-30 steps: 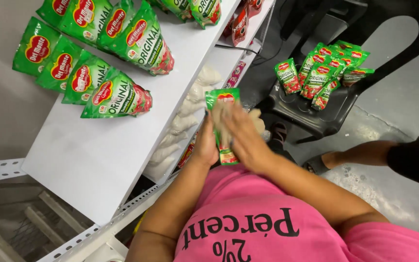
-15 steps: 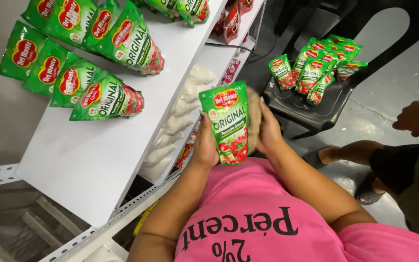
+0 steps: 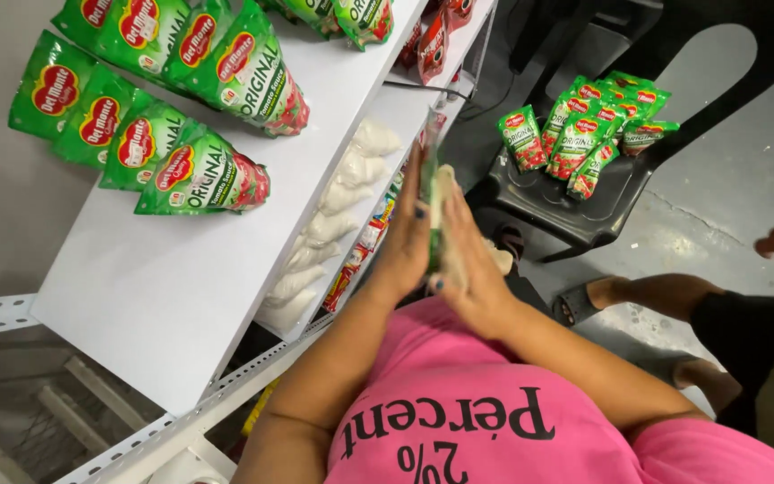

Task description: Cleaning individual tomato sauce pouches with a cloth and arranging them neatly on store shelves.

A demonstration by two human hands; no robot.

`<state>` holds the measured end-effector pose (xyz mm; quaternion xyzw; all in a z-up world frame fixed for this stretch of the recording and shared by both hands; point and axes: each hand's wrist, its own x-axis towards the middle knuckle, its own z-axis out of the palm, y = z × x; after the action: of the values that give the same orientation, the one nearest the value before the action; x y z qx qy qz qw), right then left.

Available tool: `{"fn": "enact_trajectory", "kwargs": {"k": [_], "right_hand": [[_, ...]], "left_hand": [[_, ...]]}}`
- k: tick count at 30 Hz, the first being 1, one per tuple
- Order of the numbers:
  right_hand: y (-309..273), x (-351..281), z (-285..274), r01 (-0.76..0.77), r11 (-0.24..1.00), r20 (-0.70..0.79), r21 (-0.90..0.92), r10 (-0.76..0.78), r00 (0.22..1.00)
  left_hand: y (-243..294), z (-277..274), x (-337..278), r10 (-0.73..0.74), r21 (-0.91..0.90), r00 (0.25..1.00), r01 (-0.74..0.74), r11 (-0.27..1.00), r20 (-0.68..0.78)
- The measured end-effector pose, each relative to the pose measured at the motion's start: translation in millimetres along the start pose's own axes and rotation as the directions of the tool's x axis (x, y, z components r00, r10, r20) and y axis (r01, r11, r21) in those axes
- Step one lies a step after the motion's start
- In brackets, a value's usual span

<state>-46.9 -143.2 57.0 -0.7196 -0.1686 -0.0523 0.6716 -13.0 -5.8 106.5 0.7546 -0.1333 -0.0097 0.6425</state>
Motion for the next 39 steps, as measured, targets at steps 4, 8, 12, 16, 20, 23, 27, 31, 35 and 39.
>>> {"fn": "enact_trajectory", "kwargs": {"k": [4, 8, 12, 16, 20, 23, 27, 31, 35, 39], "right_hand": [[-15.4, 27.1, -4.7, 0.448, 0.756, 0.281, -0.477, -0.352, 0.893], [-24.3, 73.9, -28.5, 0.399, 0.699, 0.236, -0.594, -0.322, 0.917], [-22.4, 62.3, -19.1, 0.356, 0.740, 0.167, -0.570, -0.320, 0.933], [-24.4, 17.4, 7.4, 0.574, 0.702, 0.368, -0.421, -0.447, 0.816], [-0.4, 25.3, -4.3, 0.704, 0.633, 0.454, -0.322, -0.549, 0.702], [5.9, 54.0, -28.7, 0.585, 0.618, 0.319, -0.525, -0.495, 0.809], [-15.3, 42.8, -4.3, 0.387, 0.823, 0.089, -0.416, -0.387, 0.918], [-31.5, 27.2, 9.6, 0.489, 0.871, 0.205, -0.051, -0.470, 0.859], [-52.4, 41.9, -5.8, 0.292, 0.910, 0.314, 0.294, -0.380, 0.870], [-55.2, 72.2, -7.3, 0.038, 0.937, 0.687, 0.346, -0.281, 0.670]], "left_hand": [[-16.8, 3.6, -12.9, -0.193, -0.461, 0.943, 0.302, 0.835, 0.270], [-73.2, 0.4, -26.5, -0.294, -0.830, 0.868, 0.479, 0.284, 0.400], [-54.1, -14.2, -25.7, -0.362, -0.840, 0.814, 0.527, 0.128, 0.455], [-92.5, -21.0, -35.3, -0.420, -0.856, 0.813, 0.497, 0.141, 0.403], [-46.0, -32.6, -31.4, -0.412, -0.815, 0.746, 0.580, 0.015, 0.523], [-24.0, -41.4, -31.8, -0.391, -0.770, 0.692, 0.633, -0.077, 0.607], [-59.6, -47.4, -42.0, -0.418, -0.805, 0.716, 0.590, -0.065, 0.559], [-39.1, -60.1, -43.4, -0.339, -0.885, 0.865, 0.439, 0.156, 0.370], [-62.0, -75.4, -75.9, -0.307, -0.840, 0.912, 0.379, 0.387, 0.271], [-55.6, -107.3, -104.3, -0.056, -0.784, 0.998, 0.053, 0.619, 0.024]]}}
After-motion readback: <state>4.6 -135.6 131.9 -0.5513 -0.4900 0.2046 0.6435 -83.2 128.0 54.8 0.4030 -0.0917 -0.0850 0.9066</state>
